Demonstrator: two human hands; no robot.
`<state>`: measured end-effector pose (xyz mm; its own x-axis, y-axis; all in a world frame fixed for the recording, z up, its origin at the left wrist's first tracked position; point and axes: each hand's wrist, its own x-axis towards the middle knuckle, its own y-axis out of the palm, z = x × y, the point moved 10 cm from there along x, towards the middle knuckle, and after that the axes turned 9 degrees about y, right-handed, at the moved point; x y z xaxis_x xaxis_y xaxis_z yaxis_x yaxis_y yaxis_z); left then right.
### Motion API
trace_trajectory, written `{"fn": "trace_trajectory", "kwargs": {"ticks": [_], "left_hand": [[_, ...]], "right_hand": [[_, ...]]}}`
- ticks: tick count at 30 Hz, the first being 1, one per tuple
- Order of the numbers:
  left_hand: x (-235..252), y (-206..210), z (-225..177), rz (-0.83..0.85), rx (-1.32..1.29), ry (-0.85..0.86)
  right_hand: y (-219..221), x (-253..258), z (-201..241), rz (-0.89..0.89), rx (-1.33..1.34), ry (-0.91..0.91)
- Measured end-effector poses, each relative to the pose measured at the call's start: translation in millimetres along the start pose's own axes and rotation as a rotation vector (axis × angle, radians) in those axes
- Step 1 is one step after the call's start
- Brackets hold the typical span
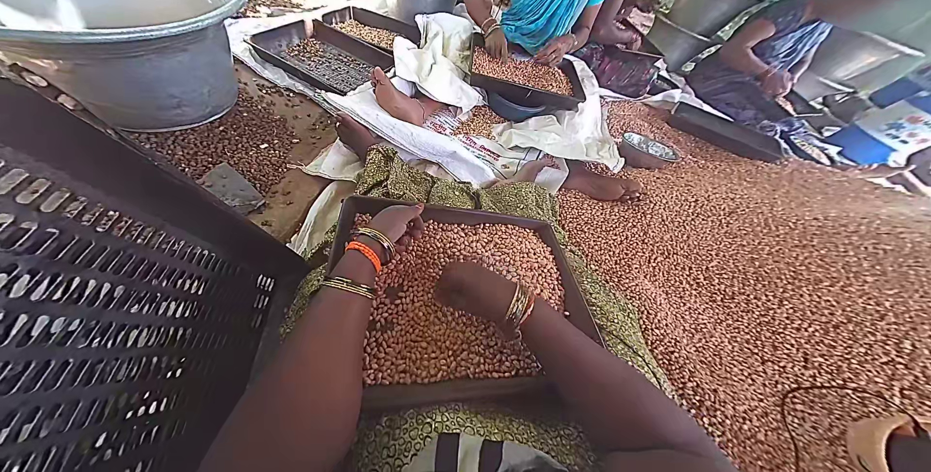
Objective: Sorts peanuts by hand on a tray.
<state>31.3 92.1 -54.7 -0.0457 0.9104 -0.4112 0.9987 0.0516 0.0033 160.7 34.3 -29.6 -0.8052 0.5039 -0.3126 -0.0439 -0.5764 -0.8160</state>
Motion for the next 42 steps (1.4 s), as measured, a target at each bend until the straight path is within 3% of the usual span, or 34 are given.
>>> {"fn": "trace_trajectory", "kwargs": {"ticks": [3,8,13,19,23,26,28,31,34,37,42], "left_hand": [[3,-1,1,0.000,-0.003,0.009],[5,-6,-2,0.004,-0.041,0.078],[11,-14,-3,0.016,-0.149,0.134],[-1,-31,-10,-0.089,-0.229,0.181],[7,-24,-7,-0.052,-0.211,0.158],[12,-24,-3,-0.045,-0.232,0.138],[11,-27,-2,-0.056,-0.234,0.136],[4,-27,-6,-0.068,-0.208,0.132],[9,-25,-4,-0.042,-0.182,0.144],[15,-22,1,-0.021,-0.148,0.156],[5,-18,-2,-0.039,-0.085,0.145]], "right_hand": [[18,3,16,0.068,0.012,-0.147],[-10,7,12,-0.105,-0.070,0.122],[19,12,85,0.215,-0.086,-0.132],[45,68,83,0.067,-0.093,0.172],[60,53,108,0.094,-0.001,-0.145],[72,23,127,0.152,-0.088,-0.396],[69,7,121,0.233,-0.107,-0.425],[46,-6,72,0.270,-0.249,-0.208],[-16,-26,21,-0.004,-0.271,0.039],[-54,-61,2,-0.175,-0.183,0.113],[-28,-74,2,-0.009,-0.137,0.167]]}}
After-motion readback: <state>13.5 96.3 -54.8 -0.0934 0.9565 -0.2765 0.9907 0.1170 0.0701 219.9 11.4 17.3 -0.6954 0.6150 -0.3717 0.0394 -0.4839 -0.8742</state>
